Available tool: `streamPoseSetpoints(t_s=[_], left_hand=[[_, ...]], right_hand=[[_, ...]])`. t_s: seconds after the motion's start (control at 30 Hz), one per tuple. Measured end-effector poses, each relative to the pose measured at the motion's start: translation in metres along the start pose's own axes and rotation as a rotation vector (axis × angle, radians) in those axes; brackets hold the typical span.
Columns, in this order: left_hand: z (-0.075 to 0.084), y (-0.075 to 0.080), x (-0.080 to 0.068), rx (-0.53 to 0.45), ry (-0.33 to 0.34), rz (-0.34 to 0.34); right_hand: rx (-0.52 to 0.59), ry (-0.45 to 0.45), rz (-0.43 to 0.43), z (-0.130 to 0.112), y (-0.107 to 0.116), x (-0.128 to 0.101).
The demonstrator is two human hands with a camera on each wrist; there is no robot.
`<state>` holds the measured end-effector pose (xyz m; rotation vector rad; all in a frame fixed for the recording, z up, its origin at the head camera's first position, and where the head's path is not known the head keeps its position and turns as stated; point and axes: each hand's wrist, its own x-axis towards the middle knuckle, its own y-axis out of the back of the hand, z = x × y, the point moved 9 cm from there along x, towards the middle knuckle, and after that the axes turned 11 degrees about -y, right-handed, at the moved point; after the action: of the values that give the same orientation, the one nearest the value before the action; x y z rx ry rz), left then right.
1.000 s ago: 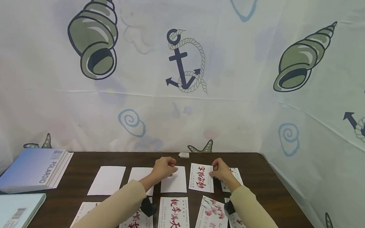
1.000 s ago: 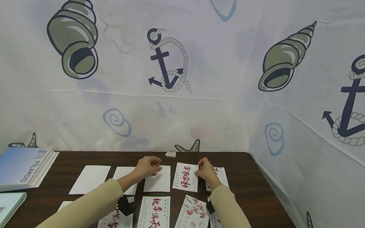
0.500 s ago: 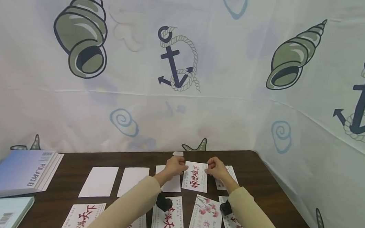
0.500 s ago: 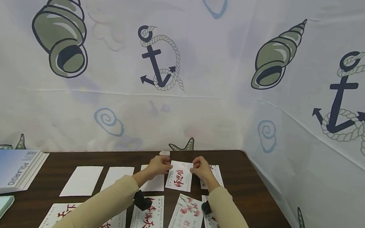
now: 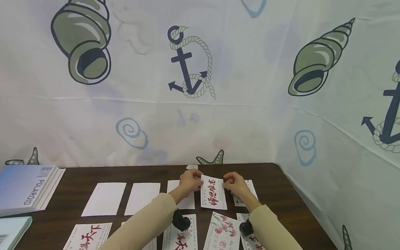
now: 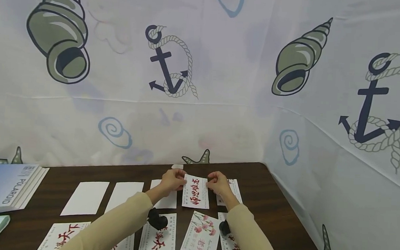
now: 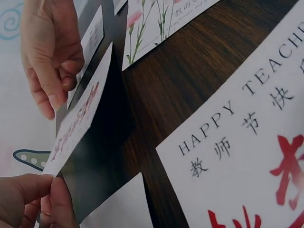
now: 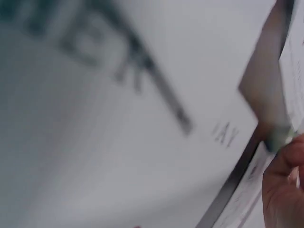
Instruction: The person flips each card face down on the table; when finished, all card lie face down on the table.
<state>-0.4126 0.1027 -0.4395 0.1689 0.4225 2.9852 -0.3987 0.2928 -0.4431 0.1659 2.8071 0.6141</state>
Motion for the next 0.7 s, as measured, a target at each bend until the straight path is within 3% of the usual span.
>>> streamPoseSetpoints(t_s=[0.13, 0.37, 0.7], left_hand=[[0.002, 0.001, 0.000, -0.018, -0.003, 0.002], [0.009, 0.001, 0.002, -0.016, -0.010, 0.028], [0.017, 0.003, 0.000, -0.032, -0.007, 0.029]], right_hand=[[0.030, 0.004, -0.001, -0.006, -0.006, -0.015], [0.026, 0.071, -0.159, -0.025, -0.045, -0.051], [0.041, 0.113, -0.160, -0.036, -0.055, -0.061]])
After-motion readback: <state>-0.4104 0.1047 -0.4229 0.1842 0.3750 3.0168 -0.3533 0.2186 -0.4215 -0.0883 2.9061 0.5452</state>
